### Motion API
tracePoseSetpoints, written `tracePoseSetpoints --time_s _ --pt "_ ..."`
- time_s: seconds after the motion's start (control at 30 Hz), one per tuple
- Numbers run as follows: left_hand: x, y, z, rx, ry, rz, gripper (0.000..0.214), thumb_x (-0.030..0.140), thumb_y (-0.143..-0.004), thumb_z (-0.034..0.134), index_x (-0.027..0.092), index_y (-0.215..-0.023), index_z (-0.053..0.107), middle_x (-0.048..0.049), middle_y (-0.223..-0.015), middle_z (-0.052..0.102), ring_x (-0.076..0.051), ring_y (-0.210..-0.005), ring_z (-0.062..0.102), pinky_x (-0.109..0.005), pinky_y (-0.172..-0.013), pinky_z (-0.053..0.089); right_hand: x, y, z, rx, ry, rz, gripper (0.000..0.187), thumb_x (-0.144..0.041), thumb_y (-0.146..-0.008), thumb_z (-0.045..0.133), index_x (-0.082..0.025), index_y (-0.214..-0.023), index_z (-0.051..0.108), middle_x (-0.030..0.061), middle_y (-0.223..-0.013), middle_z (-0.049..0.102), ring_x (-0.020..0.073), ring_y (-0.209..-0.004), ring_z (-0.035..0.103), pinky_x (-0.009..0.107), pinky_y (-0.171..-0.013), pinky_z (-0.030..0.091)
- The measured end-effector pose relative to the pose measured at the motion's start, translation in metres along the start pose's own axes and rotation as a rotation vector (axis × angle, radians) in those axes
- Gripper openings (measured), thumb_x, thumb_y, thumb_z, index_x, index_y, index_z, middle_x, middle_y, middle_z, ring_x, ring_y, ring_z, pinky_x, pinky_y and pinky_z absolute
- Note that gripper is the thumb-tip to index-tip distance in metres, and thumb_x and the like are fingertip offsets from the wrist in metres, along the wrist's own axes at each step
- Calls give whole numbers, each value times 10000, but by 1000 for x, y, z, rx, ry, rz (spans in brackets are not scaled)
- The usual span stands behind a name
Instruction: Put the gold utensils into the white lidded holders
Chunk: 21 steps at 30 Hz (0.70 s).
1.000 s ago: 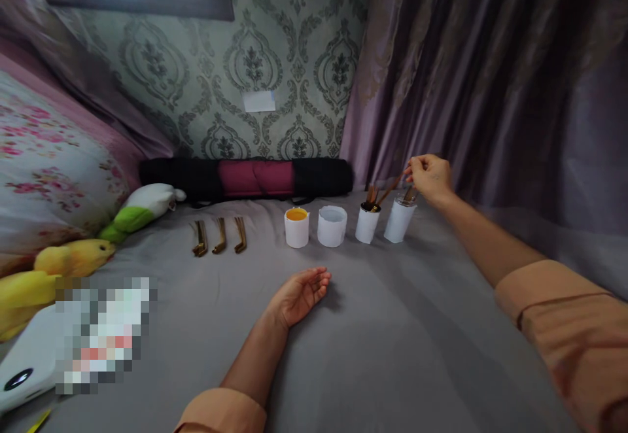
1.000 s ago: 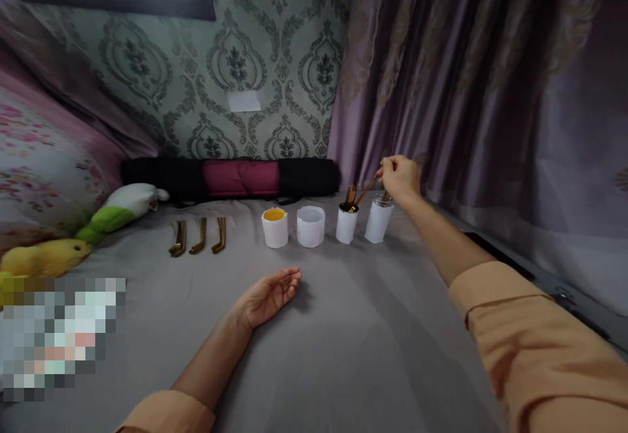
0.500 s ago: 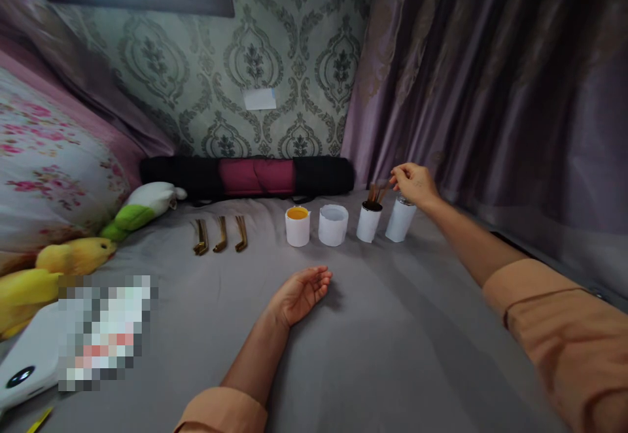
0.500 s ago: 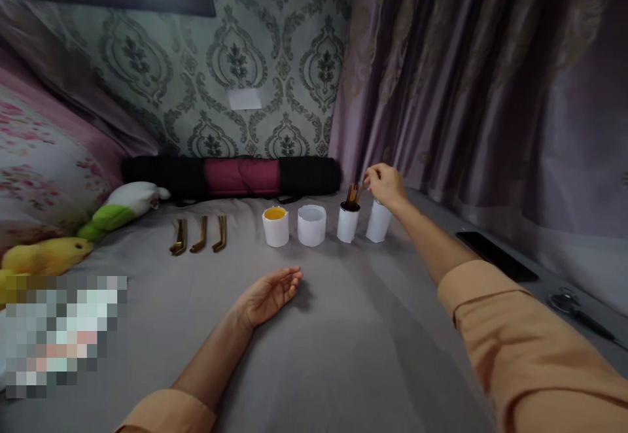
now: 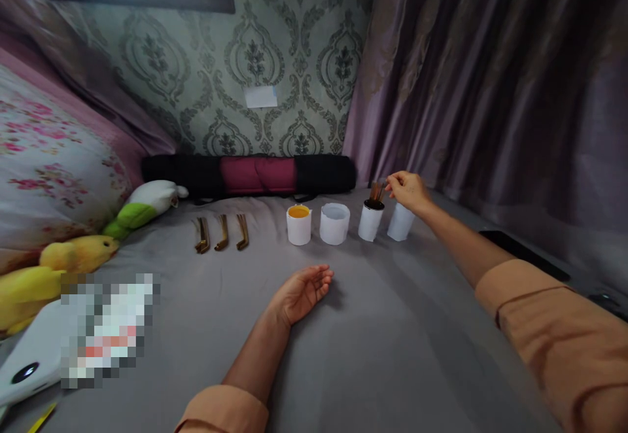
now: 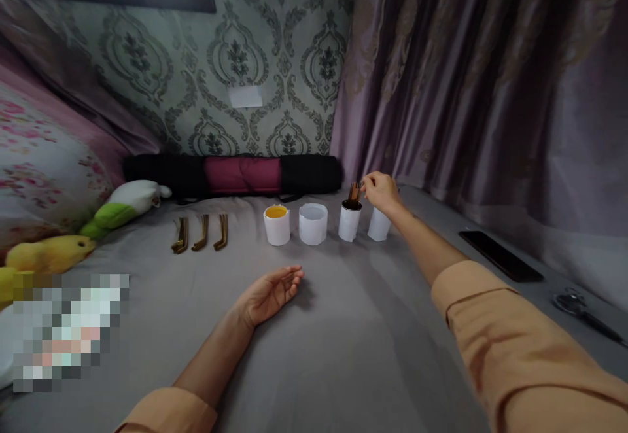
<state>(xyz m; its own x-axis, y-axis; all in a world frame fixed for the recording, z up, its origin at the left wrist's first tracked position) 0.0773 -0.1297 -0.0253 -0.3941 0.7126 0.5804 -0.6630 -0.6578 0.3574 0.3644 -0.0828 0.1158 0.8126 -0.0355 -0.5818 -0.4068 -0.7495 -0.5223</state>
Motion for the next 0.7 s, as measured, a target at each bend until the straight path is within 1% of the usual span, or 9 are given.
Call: tracePoseSetpoints --time_s 0.17,0.4,0.57,0.7 --pt "-1 -1 0 -9 7 -4 121 95 -780 488 70 -879 554 -91 -787 624 -91 -628 581 -184 -590 477 1 1 6 -30 22 13 209 -270 -776 447 -150 -772 619 17 -666 663 71 -435 539 193 -497 416" --pt "0 -2 -2 -12 10 2 124 98 -777 492 64 -878 555 -93 -797 623 -98 -639 585 -189 -595 478 4 1 17 -94 10 -3 209 -261 -790 451 -146 -774 624 31 -717 673 73 -451 559 188 -486 427" --pt "-1 -2 -3 -18 10 0 130 97 -776 494 65 -888 553 -92 -799 622 -98 -641 586 -191 -597 478 4 1 20 -94 17 8 207 -254 -789 457 -143 -745 626 29 -688 670 75 -456 564 192 -509 440" --pt "-1 -3 -3 -18 9 -1 139 100 -772 504 64 -896 554 -92 -804 621 -100 -647 586 -189 -596 478 4 1 19 -88 11 18 208 -246 -789 454 -140 -762 631 35 -708 675 77 -450 568 194 -503 443"
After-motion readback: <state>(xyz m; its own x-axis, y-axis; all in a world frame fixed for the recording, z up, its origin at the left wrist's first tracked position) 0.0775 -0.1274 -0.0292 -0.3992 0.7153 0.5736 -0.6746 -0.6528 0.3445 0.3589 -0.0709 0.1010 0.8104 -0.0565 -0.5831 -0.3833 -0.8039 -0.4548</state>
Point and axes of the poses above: each hand's wrist, its own y-axis away from the middle knuckle, its own z-axis out of the palm, x = y × z, the point moved 2 cm from there along -y, towards the middle knuckle
